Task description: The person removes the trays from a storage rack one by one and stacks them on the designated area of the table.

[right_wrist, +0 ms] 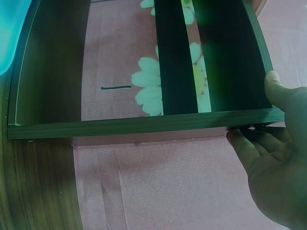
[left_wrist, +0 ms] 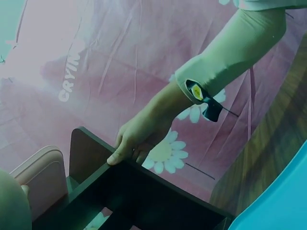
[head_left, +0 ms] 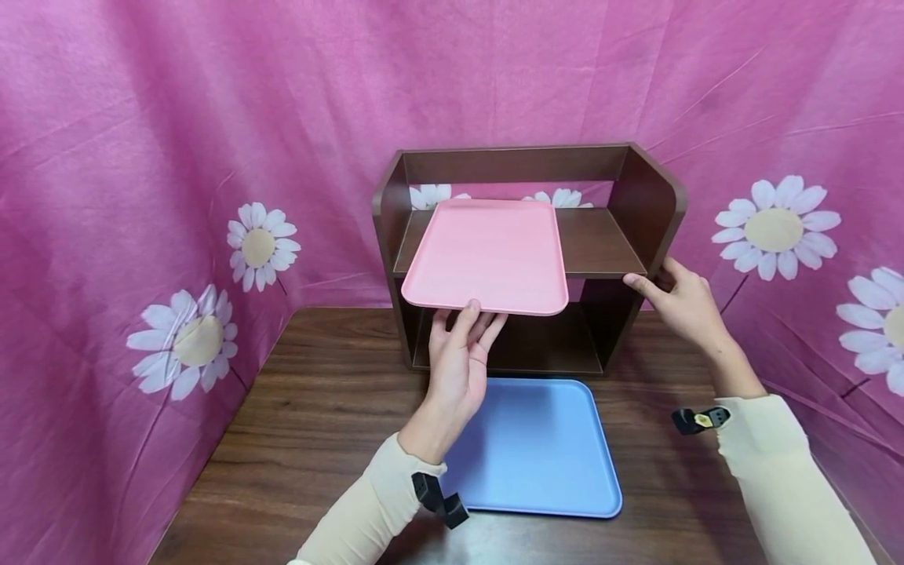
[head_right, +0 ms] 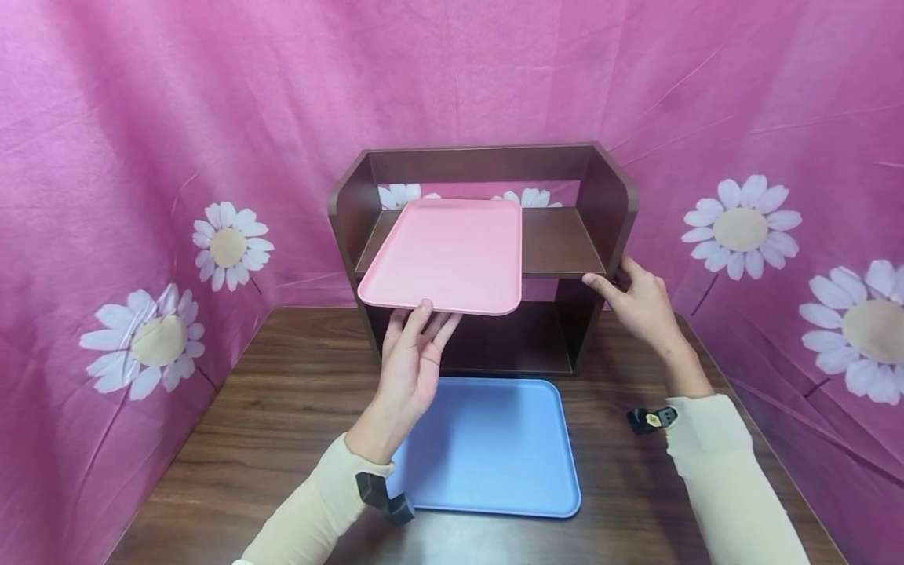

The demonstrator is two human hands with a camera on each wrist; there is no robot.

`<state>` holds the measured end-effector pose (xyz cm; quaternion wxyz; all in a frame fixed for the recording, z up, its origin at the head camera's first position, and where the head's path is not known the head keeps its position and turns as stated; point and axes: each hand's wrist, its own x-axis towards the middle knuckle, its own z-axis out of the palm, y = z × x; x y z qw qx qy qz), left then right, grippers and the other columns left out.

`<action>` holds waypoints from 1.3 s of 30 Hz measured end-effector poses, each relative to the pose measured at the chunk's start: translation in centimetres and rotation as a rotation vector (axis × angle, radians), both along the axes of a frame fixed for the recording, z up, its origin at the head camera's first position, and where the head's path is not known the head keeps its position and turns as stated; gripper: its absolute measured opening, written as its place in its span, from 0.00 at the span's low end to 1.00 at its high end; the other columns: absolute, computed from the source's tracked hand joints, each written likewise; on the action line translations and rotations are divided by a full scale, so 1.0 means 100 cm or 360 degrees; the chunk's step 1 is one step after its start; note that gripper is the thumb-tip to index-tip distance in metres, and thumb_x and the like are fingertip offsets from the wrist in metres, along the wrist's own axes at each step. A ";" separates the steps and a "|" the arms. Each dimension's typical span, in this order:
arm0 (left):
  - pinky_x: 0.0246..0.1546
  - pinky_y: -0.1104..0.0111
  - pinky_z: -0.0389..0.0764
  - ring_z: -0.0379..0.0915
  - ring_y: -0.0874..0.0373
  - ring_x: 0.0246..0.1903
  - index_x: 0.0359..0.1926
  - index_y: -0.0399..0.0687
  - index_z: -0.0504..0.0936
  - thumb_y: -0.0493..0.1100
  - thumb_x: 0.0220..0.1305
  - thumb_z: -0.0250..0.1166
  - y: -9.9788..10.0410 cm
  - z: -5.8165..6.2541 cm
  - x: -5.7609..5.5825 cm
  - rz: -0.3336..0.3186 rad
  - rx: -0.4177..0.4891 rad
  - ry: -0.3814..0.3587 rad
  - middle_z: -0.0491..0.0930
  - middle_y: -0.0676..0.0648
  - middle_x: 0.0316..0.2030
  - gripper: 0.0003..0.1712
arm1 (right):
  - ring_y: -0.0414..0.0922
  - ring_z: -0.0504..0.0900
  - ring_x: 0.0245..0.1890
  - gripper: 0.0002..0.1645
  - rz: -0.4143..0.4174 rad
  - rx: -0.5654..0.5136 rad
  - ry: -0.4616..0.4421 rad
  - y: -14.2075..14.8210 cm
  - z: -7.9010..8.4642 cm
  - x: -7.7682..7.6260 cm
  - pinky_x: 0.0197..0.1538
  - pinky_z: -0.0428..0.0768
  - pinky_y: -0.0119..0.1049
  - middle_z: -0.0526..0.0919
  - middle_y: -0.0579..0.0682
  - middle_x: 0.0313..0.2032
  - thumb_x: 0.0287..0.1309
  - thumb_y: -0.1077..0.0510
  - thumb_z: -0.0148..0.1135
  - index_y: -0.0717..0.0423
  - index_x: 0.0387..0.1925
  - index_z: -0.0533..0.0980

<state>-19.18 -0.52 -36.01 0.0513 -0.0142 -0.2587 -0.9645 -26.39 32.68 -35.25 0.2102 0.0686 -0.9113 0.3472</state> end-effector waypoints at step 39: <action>0.48 0.59 0.92 0.92 0.54 0.37 0.39 0.46 0.83 0.35 0.74 0.59 -0.040 0.014 0.015 0.0068 -0.0176 0.0016 0.91 0.51 0.30 0.07 | 0.20 0.71 0.34 0.30 0.0003 0.0016 -0.0009 0.000 0.001 -0.001 0.35 0.68 0.17 0.88 0.68 0.51 0.71 0.40 0.68 0.60 0.59 0.78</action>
